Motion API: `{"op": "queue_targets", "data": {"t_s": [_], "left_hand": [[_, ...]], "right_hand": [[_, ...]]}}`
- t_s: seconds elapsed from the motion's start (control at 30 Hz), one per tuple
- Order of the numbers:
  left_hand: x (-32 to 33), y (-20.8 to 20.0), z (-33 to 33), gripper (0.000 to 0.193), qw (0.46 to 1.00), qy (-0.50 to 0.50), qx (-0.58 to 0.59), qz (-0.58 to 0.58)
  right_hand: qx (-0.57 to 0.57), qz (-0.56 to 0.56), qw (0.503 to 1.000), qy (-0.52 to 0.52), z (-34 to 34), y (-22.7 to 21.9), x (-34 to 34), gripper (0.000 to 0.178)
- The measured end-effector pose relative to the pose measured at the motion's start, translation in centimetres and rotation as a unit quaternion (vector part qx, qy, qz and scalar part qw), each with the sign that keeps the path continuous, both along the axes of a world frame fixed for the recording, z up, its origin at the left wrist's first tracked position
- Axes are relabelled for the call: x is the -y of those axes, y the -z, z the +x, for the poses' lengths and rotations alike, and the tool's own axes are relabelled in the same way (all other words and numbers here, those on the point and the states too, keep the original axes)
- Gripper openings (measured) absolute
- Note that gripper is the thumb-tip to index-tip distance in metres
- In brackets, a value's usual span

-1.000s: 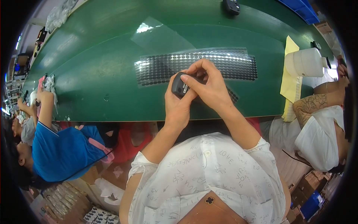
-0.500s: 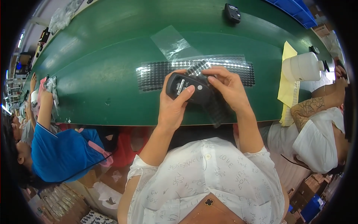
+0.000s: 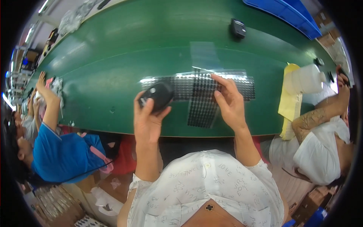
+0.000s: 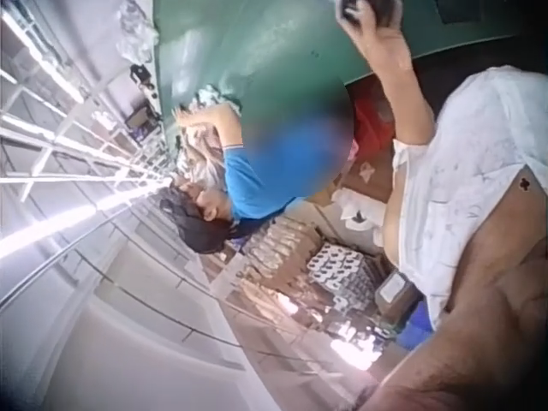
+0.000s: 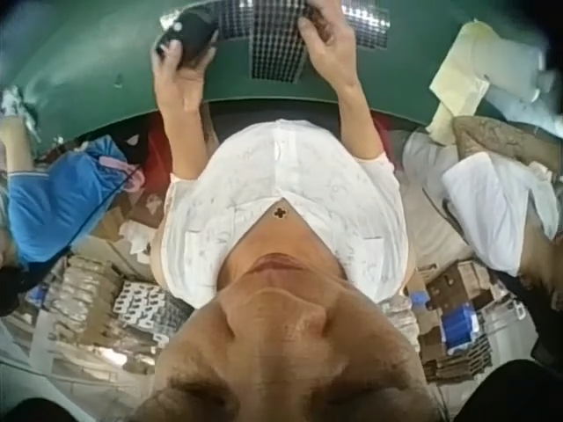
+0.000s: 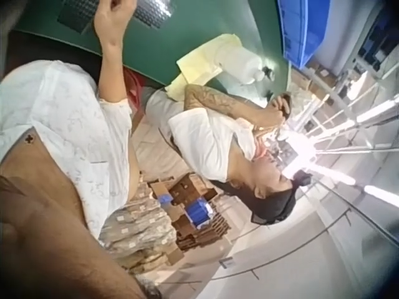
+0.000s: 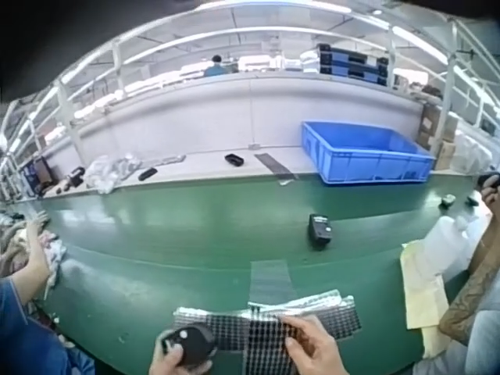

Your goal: The person assembles small electronic components by hand, taking them from a carrier grid sheet and placing them onto a black handheld electronic device.

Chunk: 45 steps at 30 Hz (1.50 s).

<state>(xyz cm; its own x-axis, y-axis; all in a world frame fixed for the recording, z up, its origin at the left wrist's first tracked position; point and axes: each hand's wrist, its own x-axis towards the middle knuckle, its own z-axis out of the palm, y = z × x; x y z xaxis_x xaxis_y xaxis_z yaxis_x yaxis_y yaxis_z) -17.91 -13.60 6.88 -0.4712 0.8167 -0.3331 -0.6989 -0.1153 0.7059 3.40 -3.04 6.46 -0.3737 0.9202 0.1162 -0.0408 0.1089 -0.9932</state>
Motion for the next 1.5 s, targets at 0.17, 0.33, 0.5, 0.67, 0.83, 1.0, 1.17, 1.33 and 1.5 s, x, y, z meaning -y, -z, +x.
{"op": "queue_targets", "data": {"t_s": [0.17, 0.33, 0.5, 0.67, 0.83, 1.0, 1.17, 1.33, 1.5], "left_hand": [[0.4, 0.0, 0.8, 0.063, 0.982, 0.138, 0.116, 0.053], [1.2, -0.3, 0.3, 0.061, 0.964, 0.230, 0.096, 0.096], [1.5, -0.2, -0.5, 0.064, 0.962, 0.260, -0.002, 0.085], [-0.7, 0.3, 0.6, 0.053, 0.936, 0.247, -0.219, 0.121], [-0.9, -0.4, 1.8, 0.047, 0.888, 0.312, -0.269, 0.202], [-1.0, -2.1, 1.9, 0.050, 0.814, 0.301, -0.478, 0.133], [-1.4, -2.1, 3.1, 0.052, 0.787, 0.276, -0.537, 0.128], [-1.0, -2.5, 3.1, 0.051, 0.750, 0.277, -0.588, 0.124], [-1.0, -2.5, 2.5, 0.051, 0.683, 0.260, -0.666, 0.146]], "right_hand": [[0.039, 0.024, 0.999, 0.019, 0.7, 0.2, 0.7, 0.037], [0.076, 0.122, 0.990, 0.007, 1.5, 1.2, 0.5, 0.032], [0.075, 0.144, 0.987, 0.017, 0.5, -0.8, 1.7, 0.031], [0.056, 0.137, 0.988, 0.045, 0.5, -0.9, 2.3, 0.033], [0.069, 0.113, 0.991, -0.023, -0.7, -1.1, 2.8, 0.035], [0.250, 0.343, 0.898, 0.117, -1.4, -3.4, 1.4, 0.027], [0.241, 0.375, 0.893, 0.066, -0.9, -4.3, 0.5, 0.017], [0.251, 0.347, 0.904, 0.008, -0.8, -5.1, 0.6, 0.015], [0.268, 0.327, 0.906, -0.037, -0.6, -6.2, 0.6, 0.012]]}}
